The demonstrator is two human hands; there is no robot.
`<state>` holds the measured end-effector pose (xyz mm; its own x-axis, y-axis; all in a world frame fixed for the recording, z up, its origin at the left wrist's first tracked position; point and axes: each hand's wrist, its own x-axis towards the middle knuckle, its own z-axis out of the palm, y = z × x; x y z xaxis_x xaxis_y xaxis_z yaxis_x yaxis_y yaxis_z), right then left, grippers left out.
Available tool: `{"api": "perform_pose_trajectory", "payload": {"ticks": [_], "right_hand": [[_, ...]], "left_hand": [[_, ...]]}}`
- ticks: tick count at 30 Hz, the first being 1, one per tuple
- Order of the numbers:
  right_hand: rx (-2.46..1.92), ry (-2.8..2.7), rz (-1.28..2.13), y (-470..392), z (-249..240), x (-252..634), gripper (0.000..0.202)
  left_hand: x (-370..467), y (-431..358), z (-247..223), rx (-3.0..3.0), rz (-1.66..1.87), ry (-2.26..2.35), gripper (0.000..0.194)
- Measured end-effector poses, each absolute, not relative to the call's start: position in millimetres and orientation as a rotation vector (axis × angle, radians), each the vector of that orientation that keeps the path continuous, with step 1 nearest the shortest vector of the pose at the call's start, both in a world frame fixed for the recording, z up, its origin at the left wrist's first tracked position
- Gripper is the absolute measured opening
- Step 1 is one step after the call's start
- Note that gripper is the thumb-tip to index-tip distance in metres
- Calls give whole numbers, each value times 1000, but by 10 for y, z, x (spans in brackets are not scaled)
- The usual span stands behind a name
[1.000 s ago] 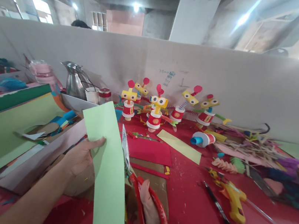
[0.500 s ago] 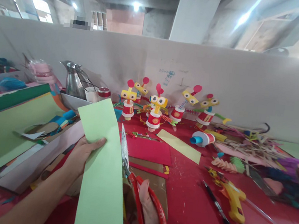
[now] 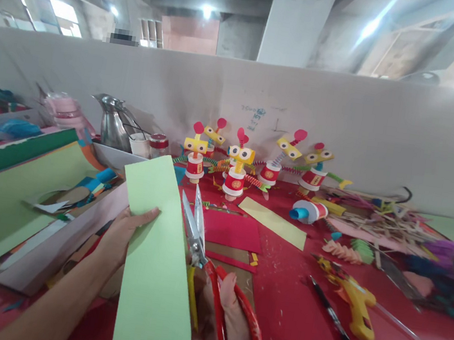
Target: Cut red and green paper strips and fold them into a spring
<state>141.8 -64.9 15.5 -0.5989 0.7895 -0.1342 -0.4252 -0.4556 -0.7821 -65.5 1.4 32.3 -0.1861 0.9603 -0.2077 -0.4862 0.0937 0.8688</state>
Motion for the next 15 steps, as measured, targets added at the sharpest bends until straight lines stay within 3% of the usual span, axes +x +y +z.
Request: {"api": "perform_pose_trajectory", "payload": {"ticks": [5,15], "right_hand": [[-629,-821,2138,-685,150,1409,66],[-493,-1009,2178,-705,122,1348,67]], "left_hand": [[-748,44,386,534,1521,1062,44],[-860,117,362,518,1645,1071,34]]}}
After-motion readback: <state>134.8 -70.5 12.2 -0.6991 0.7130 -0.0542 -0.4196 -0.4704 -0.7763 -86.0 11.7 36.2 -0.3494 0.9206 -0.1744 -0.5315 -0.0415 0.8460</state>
